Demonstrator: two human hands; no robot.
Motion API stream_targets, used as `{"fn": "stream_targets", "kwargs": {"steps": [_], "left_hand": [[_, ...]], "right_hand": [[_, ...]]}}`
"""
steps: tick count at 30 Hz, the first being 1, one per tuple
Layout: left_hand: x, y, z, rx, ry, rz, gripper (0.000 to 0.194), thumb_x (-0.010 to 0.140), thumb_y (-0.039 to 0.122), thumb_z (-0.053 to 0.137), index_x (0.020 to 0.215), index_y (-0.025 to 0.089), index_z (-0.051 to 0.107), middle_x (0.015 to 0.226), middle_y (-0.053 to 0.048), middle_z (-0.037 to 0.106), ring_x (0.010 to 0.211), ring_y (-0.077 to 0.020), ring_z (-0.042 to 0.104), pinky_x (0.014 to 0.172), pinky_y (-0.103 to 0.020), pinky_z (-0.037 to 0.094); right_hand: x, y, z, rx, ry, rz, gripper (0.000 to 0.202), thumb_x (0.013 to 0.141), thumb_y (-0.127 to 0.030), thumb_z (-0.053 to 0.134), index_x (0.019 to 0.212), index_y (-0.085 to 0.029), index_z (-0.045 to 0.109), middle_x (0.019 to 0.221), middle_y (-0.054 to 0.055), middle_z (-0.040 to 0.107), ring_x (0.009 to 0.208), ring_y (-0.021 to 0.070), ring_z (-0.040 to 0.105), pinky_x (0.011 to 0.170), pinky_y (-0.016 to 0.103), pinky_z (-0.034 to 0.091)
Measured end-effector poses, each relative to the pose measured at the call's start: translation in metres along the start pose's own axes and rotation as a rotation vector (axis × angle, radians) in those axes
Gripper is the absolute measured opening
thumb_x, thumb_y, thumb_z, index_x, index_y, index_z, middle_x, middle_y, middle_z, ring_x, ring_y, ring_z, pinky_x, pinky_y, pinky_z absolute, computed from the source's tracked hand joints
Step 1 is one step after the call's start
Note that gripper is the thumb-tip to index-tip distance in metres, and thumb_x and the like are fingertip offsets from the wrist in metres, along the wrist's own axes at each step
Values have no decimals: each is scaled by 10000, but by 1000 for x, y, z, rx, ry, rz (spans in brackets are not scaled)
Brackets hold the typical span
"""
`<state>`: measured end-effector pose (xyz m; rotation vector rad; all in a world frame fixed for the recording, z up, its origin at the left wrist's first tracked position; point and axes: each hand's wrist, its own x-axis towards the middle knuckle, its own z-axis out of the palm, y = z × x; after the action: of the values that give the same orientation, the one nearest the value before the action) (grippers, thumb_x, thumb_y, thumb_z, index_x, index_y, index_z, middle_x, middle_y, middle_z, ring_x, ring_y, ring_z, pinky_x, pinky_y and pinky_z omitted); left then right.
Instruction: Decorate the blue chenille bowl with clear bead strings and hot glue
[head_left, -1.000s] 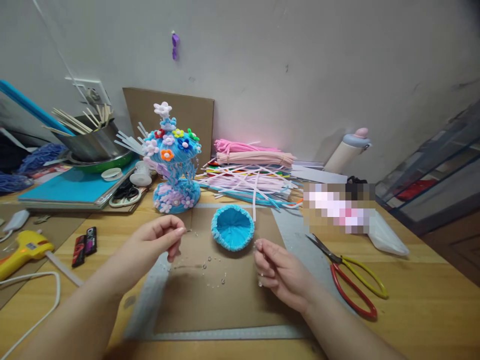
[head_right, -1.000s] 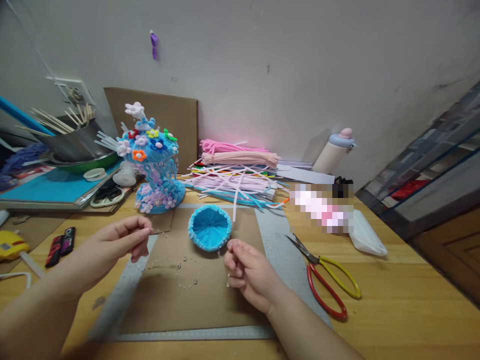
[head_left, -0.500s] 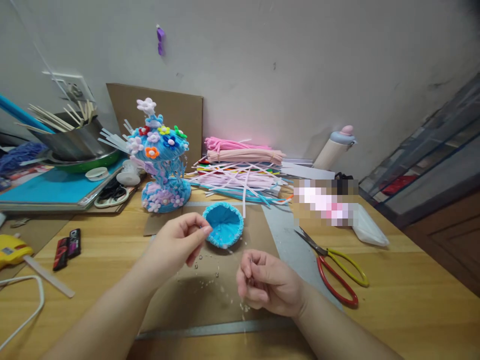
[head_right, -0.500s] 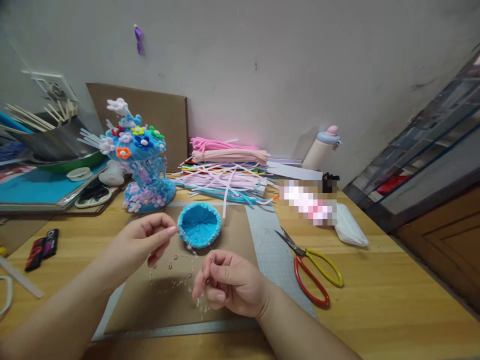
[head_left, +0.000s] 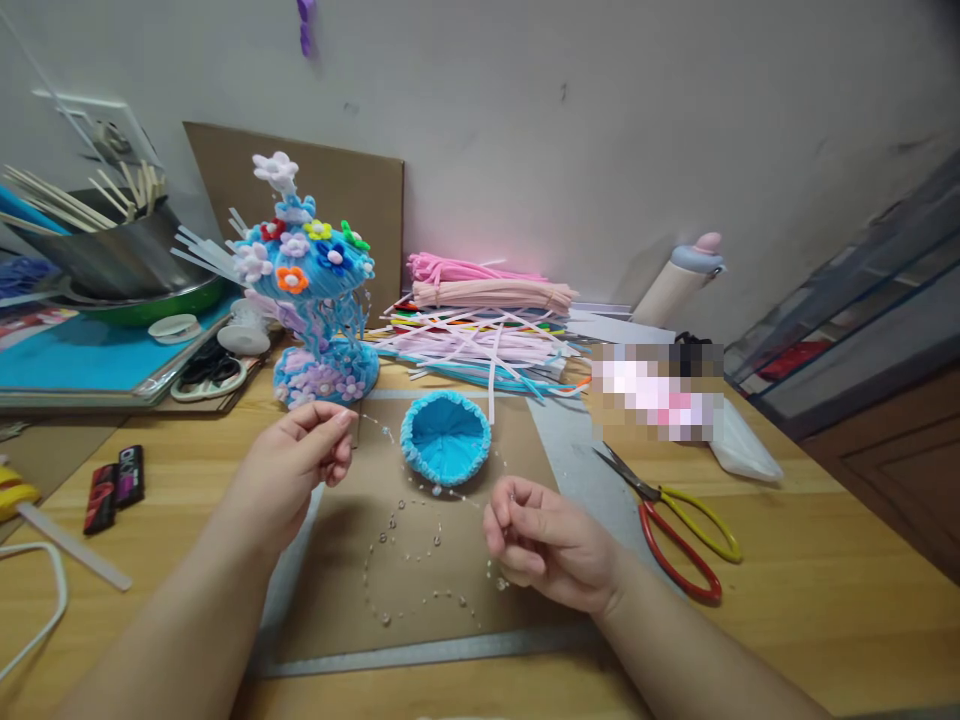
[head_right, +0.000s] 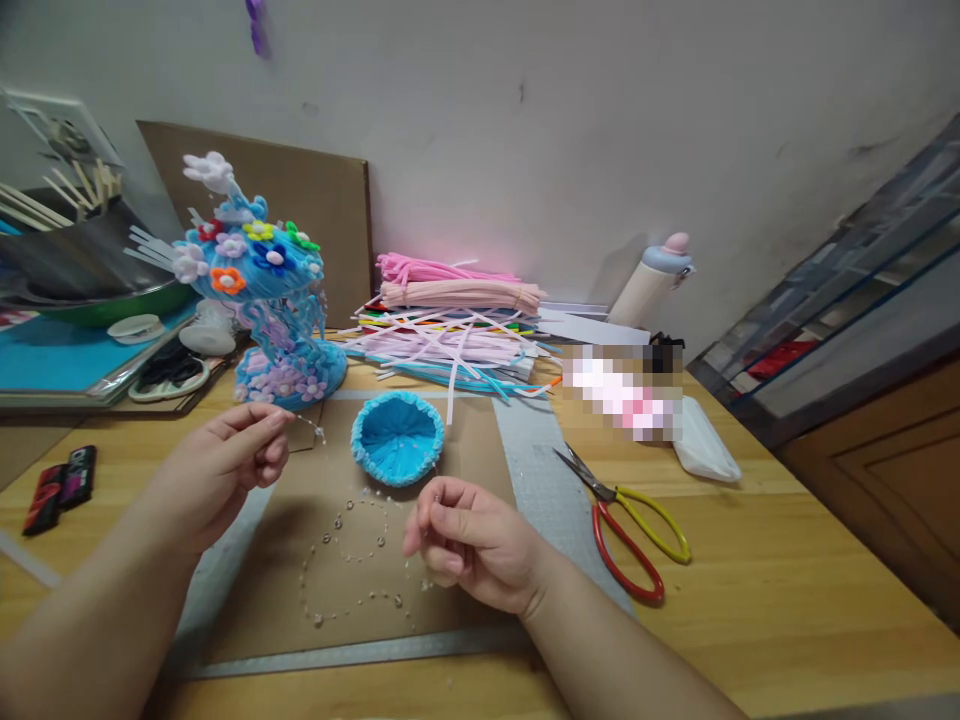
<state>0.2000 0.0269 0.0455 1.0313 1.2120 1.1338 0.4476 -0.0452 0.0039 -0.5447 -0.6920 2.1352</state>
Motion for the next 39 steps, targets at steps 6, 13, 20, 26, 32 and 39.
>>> {"fn": "stream_targets", "kwargs": {"steps": [6, 13, 20, 26, 32, 39], "left_hand": [[5, -7, -2, 77, 51, 51, 315, 702, 438, 669, 847, 177, 570, 691, 14, 602, 567, -87, 529, 494, -175, 405], [11, -12, -15, 591, -123, 67, 279, 690, 446, 654, 782, 183, 675, 625, 8, 620, 584, -142, 535, 557, -236, 393], [19, -33, -15, 1021, -351, 178, 169, 709, 365, 613, 697, 245, 732, 752, -18, 698, 725, -212, 615, 650, -278, 415], [22, -46, 9, 1136, -218, 388, 223, 834, 320, 475, 829, 217, 672, 860, -44, 663, 832, -216, 587, 708, -295, 402], [33, -50, 9, 1193, -131, 438, 235, 855, 292, 447, 873, 205, 665, 913, -56, 665, 870, -222, 587, 738, -303, 413], [33, -49, 5, 1251, -132, 445, 241, 853, 295, 459, 848, 218, 688, 883, -45, 638, 844, -210, 590, 697, -286, 406]], "right_hand": [[1, -2, 3, -99, 78, -37, 269, 800, -365, 665, 754, -188, 468, 820, 49, 737, 365, 31, 417, 379, 186, 176], [-13, -37, -14, -598, 151, 58, 215, 841, -348, 592, 781, -169, 490, 693, 41, 696, 407, 39, 351, 413, 196, 183], [-11, -43, -38, -1171, 296, 240, 196, 846, -367, 507, 761, -191, 506, 651, 10, 662, 452, 85, 414, 460, 215, 296], [6, -28, -51, -1372, 524, -6, 138, 846, -270, 456, 723, -220, 493, 627, -22, 594, 640, 158, 536, 627, 271, 360], [12, -31, -61, -1423, 624, -107, 130, 848, -282, 423, 747, -226, 482, 638, -16, 600, 647, 173, 561, 632, 278, 385], [11, -30, -61, -1472, 591, -117, 162, 833, -315, 461, 740, -215, 547, 611, -21, 578, 617, 170, 550, 598, 269, 395]]}}
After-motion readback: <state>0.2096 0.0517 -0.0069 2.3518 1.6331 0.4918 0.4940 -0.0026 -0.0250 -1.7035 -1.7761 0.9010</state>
